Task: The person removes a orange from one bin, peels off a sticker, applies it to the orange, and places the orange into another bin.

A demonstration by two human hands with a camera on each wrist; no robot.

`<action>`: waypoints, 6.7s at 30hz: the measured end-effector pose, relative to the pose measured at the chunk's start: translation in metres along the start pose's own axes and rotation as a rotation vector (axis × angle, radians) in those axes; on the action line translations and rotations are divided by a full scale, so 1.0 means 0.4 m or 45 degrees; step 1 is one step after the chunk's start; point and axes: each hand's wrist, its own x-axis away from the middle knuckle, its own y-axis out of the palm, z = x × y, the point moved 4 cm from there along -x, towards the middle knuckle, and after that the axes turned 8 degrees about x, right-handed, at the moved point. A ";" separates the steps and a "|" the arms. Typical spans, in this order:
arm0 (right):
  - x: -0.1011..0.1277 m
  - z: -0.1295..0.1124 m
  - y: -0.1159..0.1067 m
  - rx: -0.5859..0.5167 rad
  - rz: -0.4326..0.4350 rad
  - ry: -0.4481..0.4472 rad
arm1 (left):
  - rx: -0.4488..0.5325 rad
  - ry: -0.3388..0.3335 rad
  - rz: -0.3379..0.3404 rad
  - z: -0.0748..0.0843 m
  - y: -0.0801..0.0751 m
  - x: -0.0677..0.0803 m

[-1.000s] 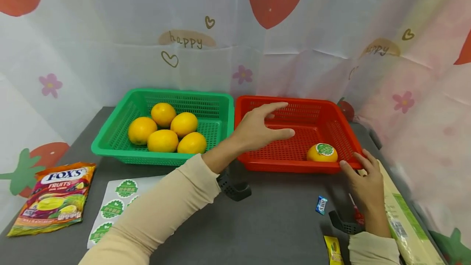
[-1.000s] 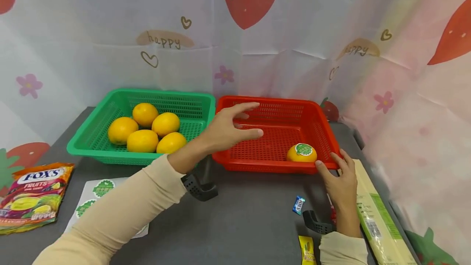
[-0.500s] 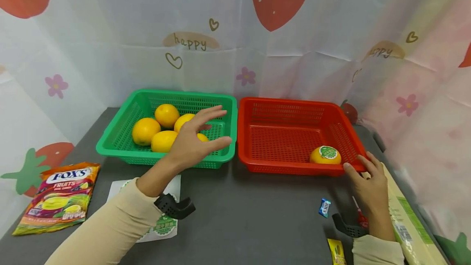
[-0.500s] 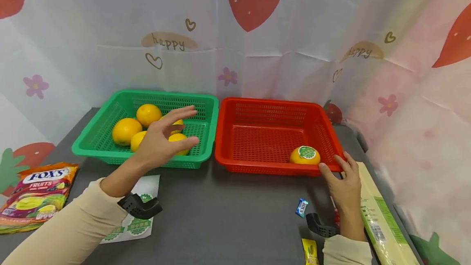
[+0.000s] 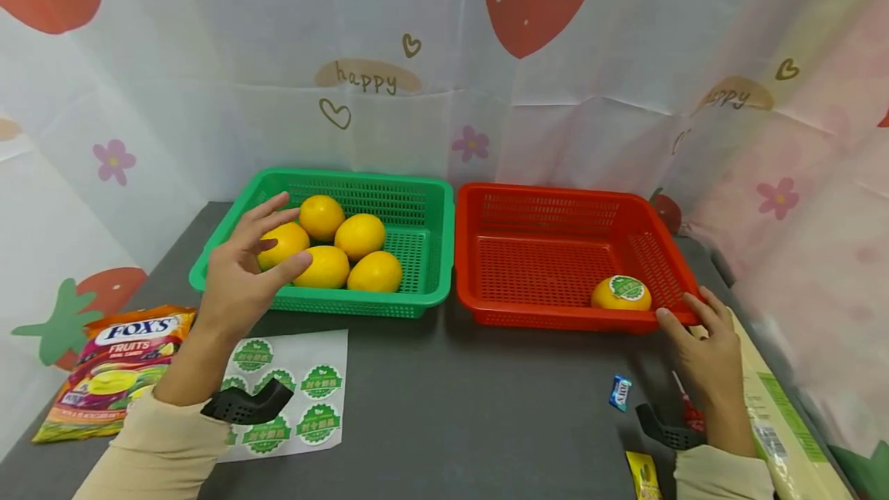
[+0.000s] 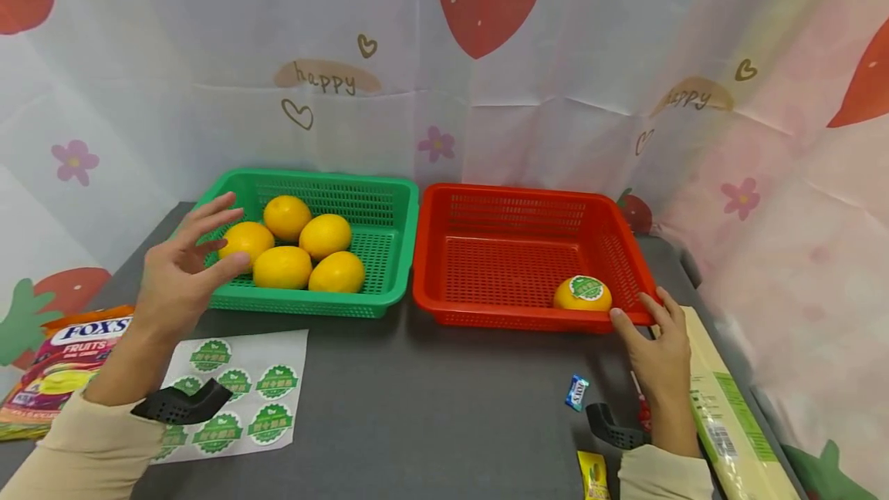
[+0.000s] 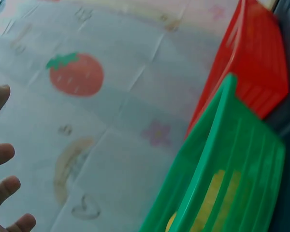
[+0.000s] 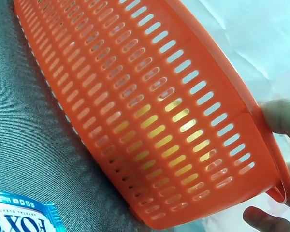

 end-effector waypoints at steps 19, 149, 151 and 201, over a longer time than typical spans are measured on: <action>0.006 0.001 -0.010 0.010 0.021 0.023 | -0.354 -0.337 0.219 -0.202 -0.267 0.052; -0.039 -0.719 0.666 0.330 -1.577 -0.407 | -0.214 -0.260 0.398 -0.242 -0.261 0.126; -0.034 -0.717 0.624 0.207 -1.500 -0.467 | -0.220 -0.265 0.399 -0.261 -0.269 0.127; 0.282 -0.211 0.432 -0.316 -0.948 -0.605 | -0.405 -0.176 0.521 -0.235 -0.194 0.261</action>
